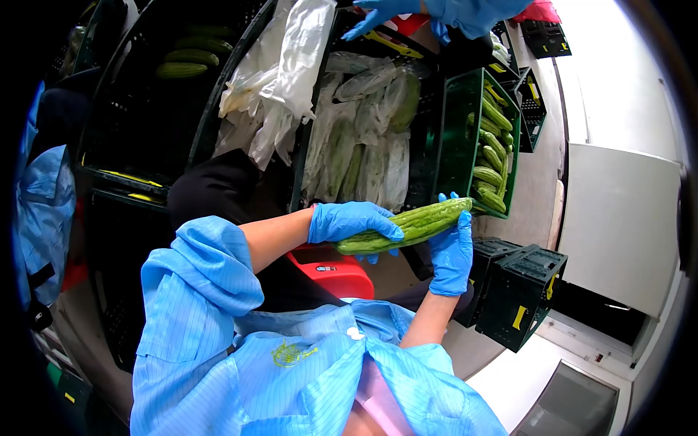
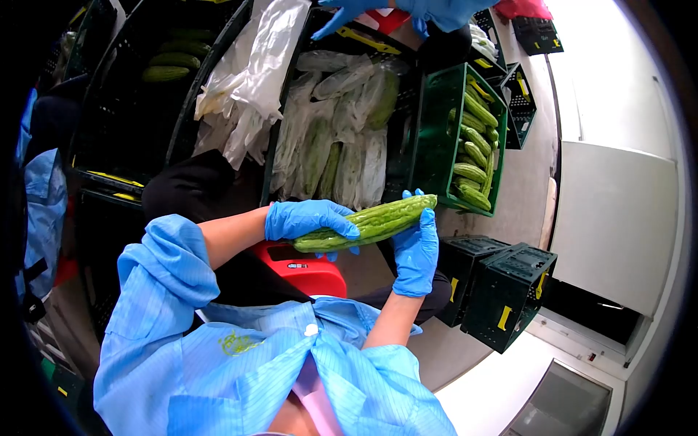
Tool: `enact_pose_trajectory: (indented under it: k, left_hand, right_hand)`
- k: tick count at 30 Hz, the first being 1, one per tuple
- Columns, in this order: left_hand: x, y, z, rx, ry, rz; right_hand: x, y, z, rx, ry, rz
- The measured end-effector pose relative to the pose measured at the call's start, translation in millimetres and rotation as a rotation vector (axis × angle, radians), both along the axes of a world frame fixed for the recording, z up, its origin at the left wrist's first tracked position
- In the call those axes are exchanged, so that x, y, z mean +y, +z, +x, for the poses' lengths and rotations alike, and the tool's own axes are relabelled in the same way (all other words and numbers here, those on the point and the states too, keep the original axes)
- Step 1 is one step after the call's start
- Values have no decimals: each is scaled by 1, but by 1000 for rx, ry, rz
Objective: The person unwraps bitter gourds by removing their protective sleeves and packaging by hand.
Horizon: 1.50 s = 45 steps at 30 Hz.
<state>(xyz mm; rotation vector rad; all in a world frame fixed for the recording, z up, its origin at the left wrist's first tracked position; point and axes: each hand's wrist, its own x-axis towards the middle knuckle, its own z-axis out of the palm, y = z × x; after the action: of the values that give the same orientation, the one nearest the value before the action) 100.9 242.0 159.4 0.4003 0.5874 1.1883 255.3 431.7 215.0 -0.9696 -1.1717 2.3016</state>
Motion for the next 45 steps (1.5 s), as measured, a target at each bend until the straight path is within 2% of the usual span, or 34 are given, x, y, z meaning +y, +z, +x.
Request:
enact_pose_trajectory:
  k: [7,14,16,21,24,29,33,36,37,41,45]
  left_hand:
    - [4,-15,7,-148,-36,-21]
    - [14,-4,8,289,0,-91]
    - [16,-7,9,352,46,-103]
    - [16,-2,5,461,133,-100]
    - [17,-3,7,439,153,-118]
    - [16,-2,7,170,53,-91]
    - [9,11,12,-100,-10,-99]
    - [18,-8,27,-560,-21,-30]
    - [18,-12,30,-612,-23,40]
    - [15,-8,30,-638,-28,133]
    - [15,-8,31,-385,-31,125]
  right_hand:
    - [-15,-4,-10,-50,-40,132]
    - [-11,-9,-4,40,18,200]
    - [-16,-9,-6,40,106,323]
    - [-17,-13,-7,53,65,334]
    - [-20,-11,-6,37,52,355]
    - [-21,-9,-10,-20,-25,349]
    - [-20,-4,-14,-40,26,148]
    - [-16,-8,-8,52,61,0]
    - [-17,-9,-8,51,14,-7]
    - [-10,-20,-1,72,-97,-45]
    - [-7,-21,5,65,-62,-84]
